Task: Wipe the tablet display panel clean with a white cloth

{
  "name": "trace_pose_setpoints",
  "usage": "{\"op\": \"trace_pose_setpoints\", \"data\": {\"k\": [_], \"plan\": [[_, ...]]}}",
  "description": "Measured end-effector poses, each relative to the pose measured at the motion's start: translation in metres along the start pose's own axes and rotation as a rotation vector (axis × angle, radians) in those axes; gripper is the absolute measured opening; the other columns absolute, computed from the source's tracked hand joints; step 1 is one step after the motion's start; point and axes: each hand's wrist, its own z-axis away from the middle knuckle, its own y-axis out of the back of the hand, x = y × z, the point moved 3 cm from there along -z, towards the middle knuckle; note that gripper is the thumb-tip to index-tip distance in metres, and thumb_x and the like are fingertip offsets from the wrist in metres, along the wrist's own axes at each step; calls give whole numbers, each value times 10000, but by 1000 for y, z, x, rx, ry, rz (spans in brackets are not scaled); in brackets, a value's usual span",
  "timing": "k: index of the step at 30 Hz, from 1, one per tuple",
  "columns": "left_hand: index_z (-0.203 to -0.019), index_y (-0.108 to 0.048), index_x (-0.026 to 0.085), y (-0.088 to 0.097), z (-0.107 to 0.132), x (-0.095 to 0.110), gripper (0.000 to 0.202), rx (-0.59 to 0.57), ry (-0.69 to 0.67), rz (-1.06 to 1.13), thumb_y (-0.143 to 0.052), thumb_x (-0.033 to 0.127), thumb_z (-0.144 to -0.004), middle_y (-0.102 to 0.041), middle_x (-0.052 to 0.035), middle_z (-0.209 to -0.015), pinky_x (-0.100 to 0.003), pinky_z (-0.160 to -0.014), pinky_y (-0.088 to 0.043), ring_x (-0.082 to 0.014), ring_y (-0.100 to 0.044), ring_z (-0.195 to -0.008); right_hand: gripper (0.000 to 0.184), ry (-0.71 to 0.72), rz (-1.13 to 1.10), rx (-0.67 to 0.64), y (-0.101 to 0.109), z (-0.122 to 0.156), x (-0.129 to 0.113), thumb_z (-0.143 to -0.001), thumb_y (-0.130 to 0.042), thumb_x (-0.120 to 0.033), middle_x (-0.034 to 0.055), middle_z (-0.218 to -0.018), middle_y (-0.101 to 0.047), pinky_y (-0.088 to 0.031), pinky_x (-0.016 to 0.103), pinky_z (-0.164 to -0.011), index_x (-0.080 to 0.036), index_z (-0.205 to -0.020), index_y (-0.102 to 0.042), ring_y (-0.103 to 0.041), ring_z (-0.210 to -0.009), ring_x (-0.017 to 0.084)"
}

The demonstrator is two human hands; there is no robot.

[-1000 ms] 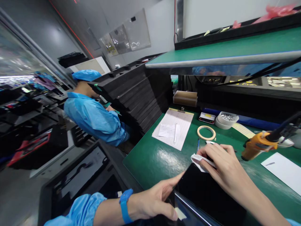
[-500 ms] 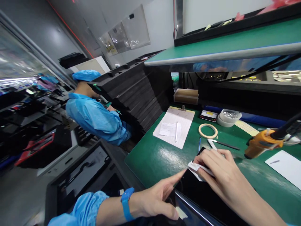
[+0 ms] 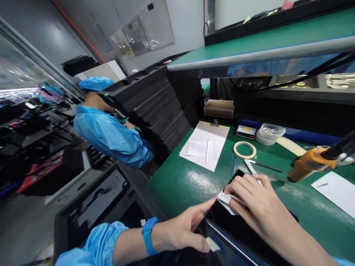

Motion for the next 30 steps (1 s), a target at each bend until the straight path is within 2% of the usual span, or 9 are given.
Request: {"op": "trace_pose_setpoints", "data": {"k": [2,6,9,13,17,20,25,28,30], "plan": [[-1756,-459,280,0,-1,1,1117,7,4,2,-1012,437,-799,-708,-133,-1583,-350,-1230,-432,-297,-641,-1476,200,4,-7,-6,0,0,0,-1227,-358,-212,-11,-928,-624,-291,360,-914,-224,-1101,-513,-563,-836,194],[-1737,-500,266,-1,-1,0,1082,11,9,9,-1009,449,-799,-767,-119,-1434,-305,-1118,-489,-238,-730,-1240,196,-3,-33,-24,-1,2,-2,-1228,-368,-218,-8,-948,-623,-284,363,-935,-217,-1107,-521,-561,-856,191],[-1674,-592,277,1,0,-4,1013,21,20,17,-1035,394,-770,-771,-77,-1270,-248,-999,-510,-157,-685,-1040,203,-1,-61,-34,-5,2,-7,-1238,-374,-256,-8,-941,-620,-284,364,-928,-218,-1102,-521,-550,-847,194],[-1475,-759,245,6,0,-12,864,66,46,32,-1065,229,-667,-705,-29,-1088,-207,-895,-504,-124,-609,-950,220,9,-90,-19,-17,1,-16,-1241,-371,-267,-5,-933,-625,-298,358,-921,-219,-1090,-523,-544,-855,201],[-1279,-838,226,9,-1,-15,634,99,49,33,-1021,140,-678,-679,7,-1026,-179,-862,-483,-93,-595,-911,222,-3,-108,4,-28,1,-18,-1240,-369,-259,-13,-928,-624,-297,354,-912,-218,-1080,-517,-554,-851,191],[-1362,-816,232,7,-2,-11,674,82,53,28,-1012,186,-718,-713,4,-1015,-181,-867,-483,-99,-600,-917,215,-14,-86,10,-28,0,-10,-1239,-363,-252,-10,-941,-637,-297,356,-906,-223,-1093,-519,-559,-850,199],[-1602,-672,267,-2,-4,1,886,33,14,-7,-1004,294,-780,-779,-49,-1171,-252,-952,-501,-133,-631,-939,200,-48,11,63,-18,-4,8,-1234,-388,-251,-16,-916,-648,-293,360,-890,-228,-1076,-509,-559,-819,203],[-1623,-653,266,-3,-4,2,897,32,7,-19,-998,349,-799,-781,-69,-1228,-289,-1004,-507,-157,-661,-971,202,-57,7,75,-17,-4,8,-1238,-404,-282,-22,-905,-656,-295,360,-884,-233,-1068,-501,-561,-805,203],[-1564,-707,255,-1,-3,-1,864,44,25,-14,-1018,306,-760,-784,-58,-1196,-263,-977,-509,-137,-639,-942,198,-51,-13,65,-19,-3,3,-1238,-402,-275,-21,-917,-657,-295,359,-886,-233,-1075,-507,-567,-817,202]]}}
